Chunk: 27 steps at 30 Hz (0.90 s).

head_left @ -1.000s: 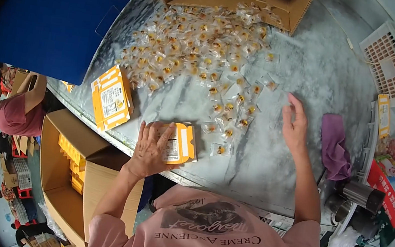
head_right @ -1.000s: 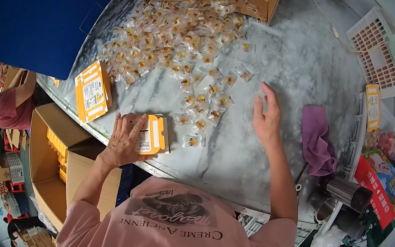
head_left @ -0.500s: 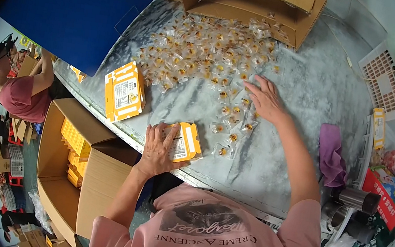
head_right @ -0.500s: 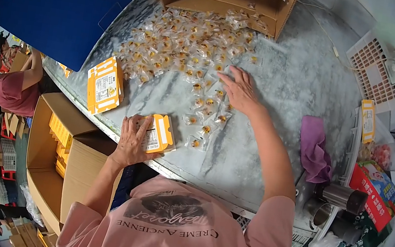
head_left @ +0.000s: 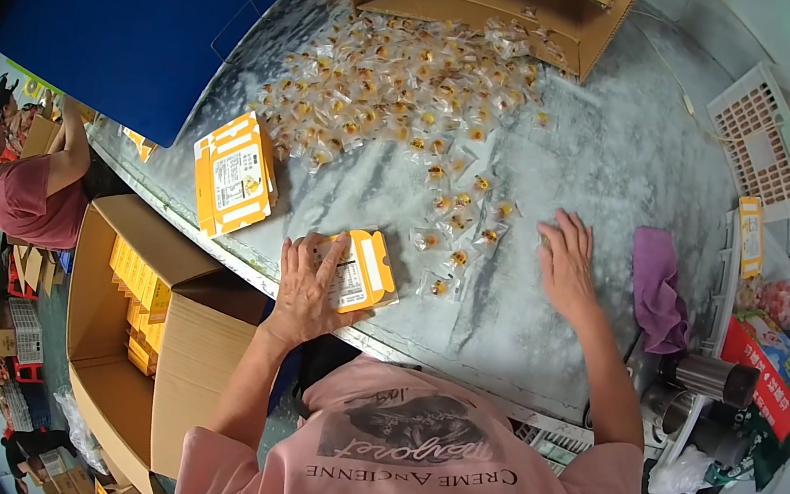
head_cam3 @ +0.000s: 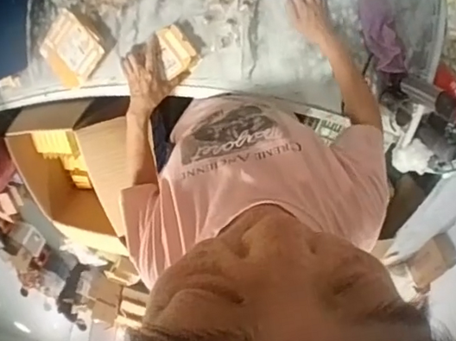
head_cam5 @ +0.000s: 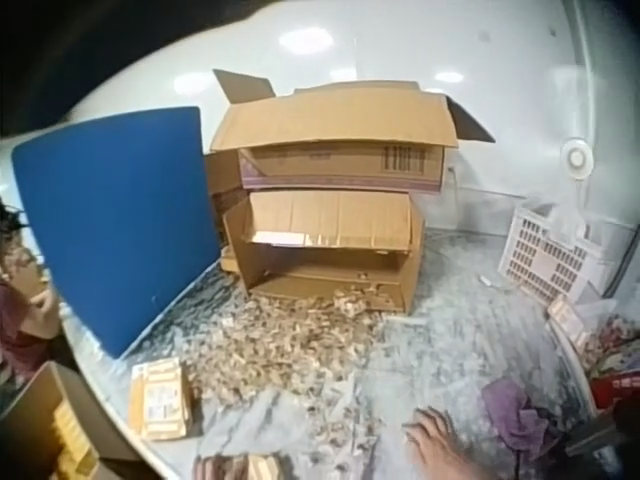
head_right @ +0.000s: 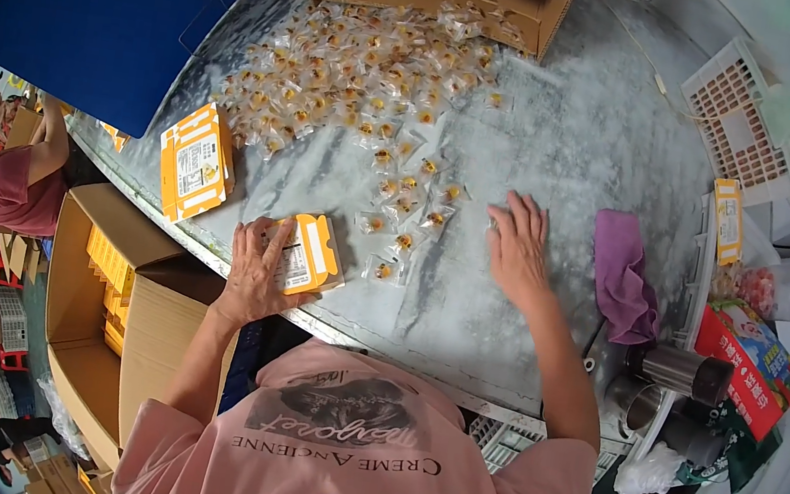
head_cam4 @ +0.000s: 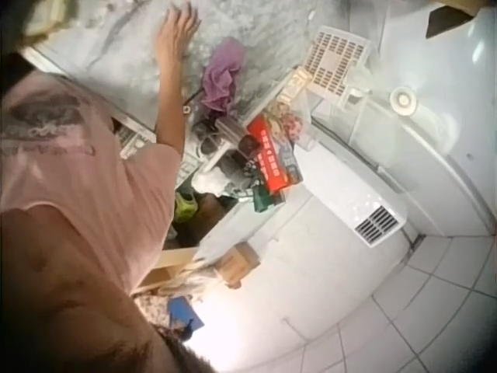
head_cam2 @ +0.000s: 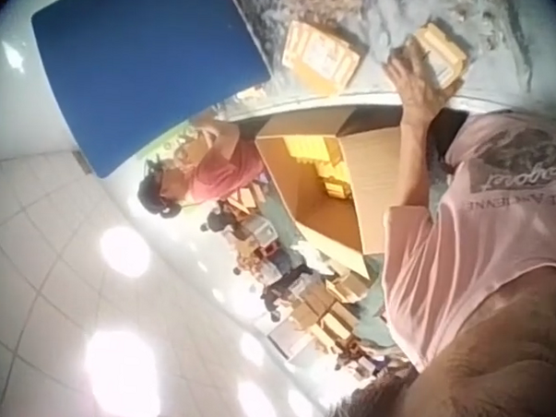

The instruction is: Packing small product boxes into a larger shipping box at a factory workstation.

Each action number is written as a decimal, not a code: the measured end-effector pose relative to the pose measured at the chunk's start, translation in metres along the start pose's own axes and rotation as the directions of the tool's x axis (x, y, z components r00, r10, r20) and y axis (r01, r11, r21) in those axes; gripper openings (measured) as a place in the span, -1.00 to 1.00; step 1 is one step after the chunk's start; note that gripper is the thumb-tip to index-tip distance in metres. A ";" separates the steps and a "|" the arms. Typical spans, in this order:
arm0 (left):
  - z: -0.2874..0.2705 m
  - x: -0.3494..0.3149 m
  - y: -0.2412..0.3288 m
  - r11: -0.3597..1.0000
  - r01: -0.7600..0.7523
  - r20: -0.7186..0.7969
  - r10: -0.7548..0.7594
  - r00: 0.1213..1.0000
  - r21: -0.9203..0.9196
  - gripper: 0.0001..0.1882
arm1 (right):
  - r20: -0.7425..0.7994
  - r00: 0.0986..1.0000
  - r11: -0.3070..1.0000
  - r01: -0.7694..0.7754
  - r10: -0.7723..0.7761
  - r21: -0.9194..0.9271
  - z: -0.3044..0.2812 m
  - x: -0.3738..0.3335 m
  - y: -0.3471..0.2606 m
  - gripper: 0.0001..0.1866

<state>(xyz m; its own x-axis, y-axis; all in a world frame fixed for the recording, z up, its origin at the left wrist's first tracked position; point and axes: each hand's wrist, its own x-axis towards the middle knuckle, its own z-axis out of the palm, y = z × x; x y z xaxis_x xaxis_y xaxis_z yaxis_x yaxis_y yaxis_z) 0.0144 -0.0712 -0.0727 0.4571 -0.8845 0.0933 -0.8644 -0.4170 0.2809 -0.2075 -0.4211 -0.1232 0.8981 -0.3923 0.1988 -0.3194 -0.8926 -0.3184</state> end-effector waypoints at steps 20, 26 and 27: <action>0.001 -0.006 -0.002 1.000 -0.029 -0.047 0.029 0.999 0.000 0.20 | 0.176 0.970 0.982 0.148 -0.167 0.114 -0.006 -0.005 -0.038 -0.44; 0.001 -0.004 -0.001 0.999 -0.041 -0.071 0.042 0.997 0.007 0.19 | 0.053 0.992 0.982 0.102 -0.112 0.160 -0.010 -0.018 -0.091 -0.42; 0.001 -0.003 -0.001 0.999 -0.040 -0.070 0.041 0.997 0.005 0.18 | 0.072 0.986 0.963 0.133 -0.153 0.233 -0.006 -0.009 -0.105 -0.40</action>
<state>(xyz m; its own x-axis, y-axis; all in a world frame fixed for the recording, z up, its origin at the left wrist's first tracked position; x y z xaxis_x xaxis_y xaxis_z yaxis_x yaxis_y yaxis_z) 0.0136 -0.0679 -0.0742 0.4351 -0.8840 0.1708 -0.8831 -0.3821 0.2722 -0.1842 -0.3252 -0.0856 0.9557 -0.2341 0.1783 -0.1182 -0.8602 -0.4961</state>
